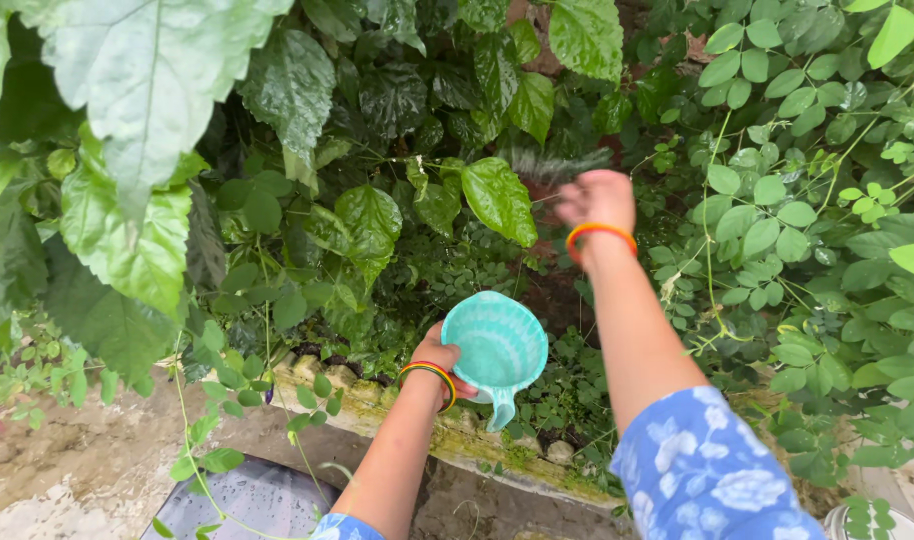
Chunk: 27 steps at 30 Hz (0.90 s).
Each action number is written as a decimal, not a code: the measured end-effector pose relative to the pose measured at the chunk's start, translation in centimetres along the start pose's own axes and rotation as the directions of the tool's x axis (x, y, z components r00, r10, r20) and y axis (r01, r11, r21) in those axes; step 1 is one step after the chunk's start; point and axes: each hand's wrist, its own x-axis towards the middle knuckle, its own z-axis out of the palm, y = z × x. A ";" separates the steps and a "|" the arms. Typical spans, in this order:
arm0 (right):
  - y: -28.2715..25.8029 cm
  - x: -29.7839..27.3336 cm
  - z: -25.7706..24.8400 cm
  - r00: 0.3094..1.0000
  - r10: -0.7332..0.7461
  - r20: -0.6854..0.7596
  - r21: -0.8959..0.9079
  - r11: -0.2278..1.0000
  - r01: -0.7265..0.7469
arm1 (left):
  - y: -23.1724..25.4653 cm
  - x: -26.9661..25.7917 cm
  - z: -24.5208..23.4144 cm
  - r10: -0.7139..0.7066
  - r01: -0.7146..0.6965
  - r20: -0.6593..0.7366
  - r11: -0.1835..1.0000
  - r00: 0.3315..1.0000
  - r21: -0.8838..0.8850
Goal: The person waters the base of leafy green plants by dipping their hand into a small blue bucket and splashing water onto the soil and foliage.
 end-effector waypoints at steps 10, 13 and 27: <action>15.2 -9.7 -0.3 0.477 0.741 0.472 -0.797 0.128 0.590 | 0.5 -1.3 0.7 0.016 -0.016 0.052 1.000 0.998 -0.007; 18.5 -12.5 -0.1 0.582 0.780 0.232 -0.864 -0.110 0.492 | 0.4 -1.4 0.2 0.032 -0.032 0.045 0.999 0.998 0.009; 5.8 -0.9 1.0 0.835 0.139 0.532 -0.699 0.628 0.342 | 0.1 -0.9 -2.5 0.049 -0.050 -0.020 0.997 0.999 -0.060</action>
